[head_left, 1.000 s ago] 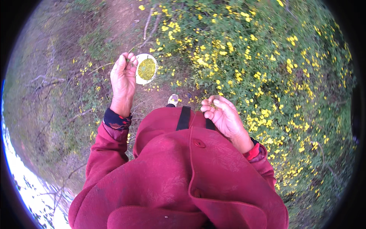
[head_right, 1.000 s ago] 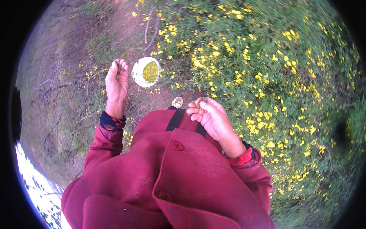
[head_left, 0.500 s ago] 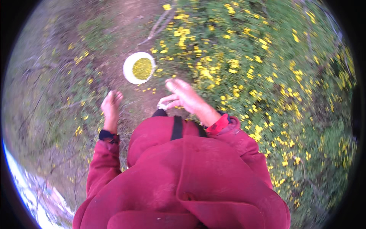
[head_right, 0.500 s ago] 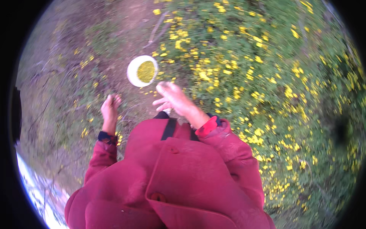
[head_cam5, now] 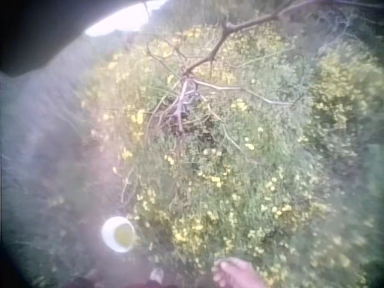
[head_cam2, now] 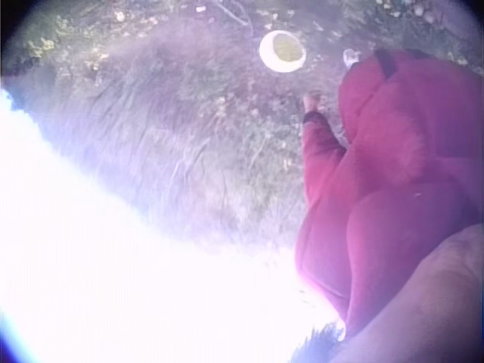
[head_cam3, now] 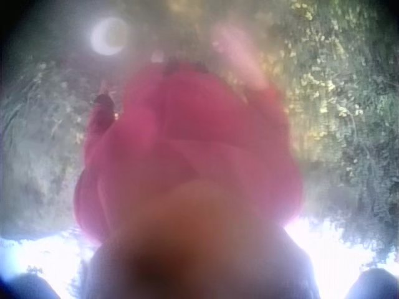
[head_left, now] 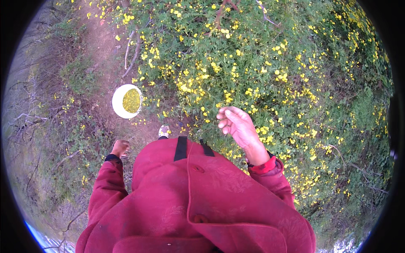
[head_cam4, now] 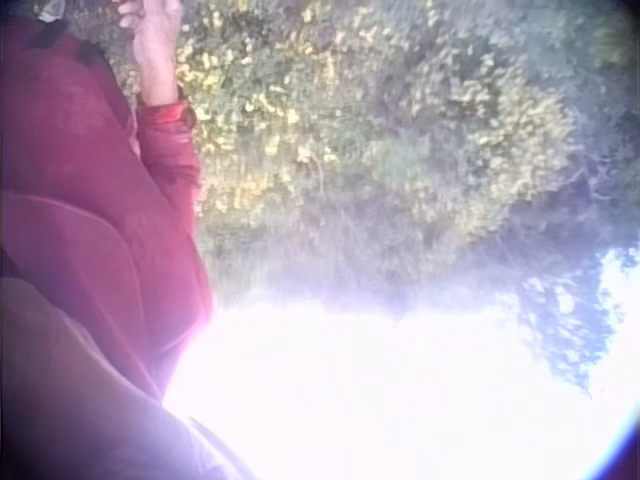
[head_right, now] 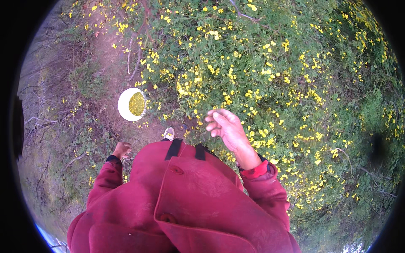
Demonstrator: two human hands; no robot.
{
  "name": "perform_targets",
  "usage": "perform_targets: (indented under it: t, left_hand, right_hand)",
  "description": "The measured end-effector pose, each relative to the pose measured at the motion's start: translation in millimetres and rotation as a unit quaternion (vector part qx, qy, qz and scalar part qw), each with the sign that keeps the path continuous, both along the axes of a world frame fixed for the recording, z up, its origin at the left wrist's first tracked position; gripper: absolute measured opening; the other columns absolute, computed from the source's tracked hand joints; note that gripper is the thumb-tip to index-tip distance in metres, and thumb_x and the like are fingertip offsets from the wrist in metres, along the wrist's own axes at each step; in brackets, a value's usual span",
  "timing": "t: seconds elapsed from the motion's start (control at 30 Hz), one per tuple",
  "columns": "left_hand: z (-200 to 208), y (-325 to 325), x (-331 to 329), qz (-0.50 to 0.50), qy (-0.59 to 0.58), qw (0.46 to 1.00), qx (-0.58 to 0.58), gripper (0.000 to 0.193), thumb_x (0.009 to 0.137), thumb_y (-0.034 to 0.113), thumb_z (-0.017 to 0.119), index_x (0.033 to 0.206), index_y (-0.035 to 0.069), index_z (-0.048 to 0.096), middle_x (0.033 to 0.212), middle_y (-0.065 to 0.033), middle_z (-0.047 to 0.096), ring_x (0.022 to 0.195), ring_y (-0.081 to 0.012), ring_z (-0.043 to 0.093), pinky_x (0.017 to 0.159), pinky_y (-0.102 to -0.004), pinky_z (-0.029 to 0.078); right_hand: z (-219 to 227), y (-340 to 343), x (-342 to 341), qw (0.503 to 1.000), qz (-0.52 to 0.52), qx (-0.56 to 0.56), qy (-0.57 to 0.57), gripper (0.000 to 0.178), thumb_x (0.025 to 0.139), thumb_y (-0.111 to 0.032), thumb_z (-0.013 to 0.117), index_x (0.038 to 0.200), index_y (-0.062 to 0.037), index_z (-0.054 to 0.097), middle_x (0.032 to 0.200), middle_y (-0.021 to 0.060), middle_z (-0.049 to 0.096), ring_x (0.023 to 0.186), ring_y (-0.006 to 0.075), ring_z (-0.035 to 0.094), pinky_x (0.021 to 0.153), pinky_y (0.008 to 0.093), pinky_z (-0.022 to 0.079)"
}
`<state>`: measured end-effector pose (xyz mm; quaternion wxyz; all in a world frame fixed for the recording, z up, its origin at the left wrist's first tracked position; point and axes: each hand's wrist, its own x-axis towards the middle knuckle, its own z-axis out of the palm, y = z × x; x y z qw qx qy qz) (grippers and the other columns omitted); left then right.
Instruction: The person repeatedly reaches into a bush with yellow flowers, plucks small flower clusters, and places them into a white bowl held in the left hand. The person moves slightly along the bush while continuing to pick flowers.
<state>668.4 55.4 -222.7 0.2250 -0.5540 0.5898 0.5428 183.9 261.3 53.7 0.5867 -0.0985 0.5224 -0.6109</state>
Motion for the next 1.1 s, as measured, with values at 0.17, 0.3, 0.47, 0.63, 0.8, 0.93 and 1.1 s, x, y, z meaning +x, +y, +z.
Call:
perform_targets:
  t: [0.17,0.3,0.47,0.63,0.8,0.93,1.1]
  left_hand:
    - [5.4,19.0,-47.9,0.050,-0.017,0.997,-0.063,0.028,0.082,0.026,0.059,0.071,0.001,0.062,0.062,-0.0058,0.062,0.051,-0.0169,0.059,0.047,-0.0286,0.048]
    - [51.1,49.1,-89.0,0.112,0.025,0.987,-0.111,0.031,0.086,0.026,0.052,0.077,-0.002,0.062,0.060,-0.0112,0.059,0.046,-0.0178,0.057,0.045,-0.0291,0.047]
    - [84.5,83.6,-105.4,0.079,0.045,0.978,-0.189,0.034,0.086,0.026,0.051,0.072,-0.003,0.060,0.058,-0.0101,0.059,0.047,-0.0160,0.057,0.046,-0.0296,0.046]
    - [80.5,92.6,-86.2,0.074,0.069,0.978,-0.182,0.032,0.085,0.026,0.053,0.072,-0.002,0.061,0.058,-0.0102,0.060,0.051,-0.0160,0.057,0.050,-0.0300,0.045]
    - [84.5,51.7,-74.1,0.014,0.074,0.975,-0.210,0.033,0.083,0.027,0.051,0.073,-0.002,0.063,0.059,-0.0111,0.060,0.055,-0.0155,0.058,0.054,-0.0299,0.045]
    - [98.5,14.4,-66.7,0.000,0.055,0.980,-0.191,0.030,0.083,0.024,0.053,0.072,-0.002,0.062,0.057,-0.0097,0.059,0.052,-0.0160,0.057,0.050,-0.0307,0.045]
    - [96.8,-21.4,-57.5,0.123,0.112,0.975,-0.150,0.025,0.083,0.018,0.055,0.073,-0.004,0.061,0.058,-0.0099,0.057,0.045,-0.0151,0.053,0.042,-0.0269,0.042]
  right_hand:
    - [10.7,4.9,-33.7,0.995,-0.005,-0.084,-0.051,0.018,0.090,-0.018,0.048,0.096,-0.0025,0.056,0.070,0.0027,0.057,0.053,0.0072,0.051,0.041,0.0183,0.038]
    - [19.7,-17.1,-45.6,0.993,-0.077,-0.088,-0.024,0.019,0.091,-0.021,0.047,0.088,-0.0042,0.055,0.060,-0.0002,0.052,0.048,0.0065,0.046,0.038,0.0185,0.034]
    - [25.8,-48.6,-61.3,0.976,0.000,-0.191,-0.107,0.024,0.092,-0.024,0.046,0.096,-0.0021,0.054,0.073,0.0035,0.057,0.057,0.0094,0.051,0.046,0.0190,0.039]
    - [31.0,-109.0,-85.5,0.927,-0.160,-0.250,-0.229,0.042,0.089,-0.038,0.047,0.099,0.0030,0.050,0.097,0.0165,0.055,0.078,0.0214,0.057,0.064,0.0279,0.050]
    - [48.3,-154.2,-93.9,0.912,-0.193,-0.251,-0.261,0.046,0.086,-0.042,0.050,0.093,0.0036,0.052,0.094,0.0191,0.057,0.077,0.0249,0.058,0.063,0.0292,0.049]
    - [57.9,-150.9,-68.2,0.944,-0.098,-0.274,-0.154,0.024,0.091,-0.028,0.046,0.082,-0.0070,0.055,0.067,0.0018,0.055,0.054,0.0120,0.049,0.048,0.0238,0.040]
    - [84.0,-109.7,-63.9,0.945,-0.182,-0.261,-0.073,0.018,0.090,-0.020,0.049,0.086,-0.0042,0.056,0.066,0.0016,0.054,0.051,0.0093,0.048,0.043,0.0215,0.039]
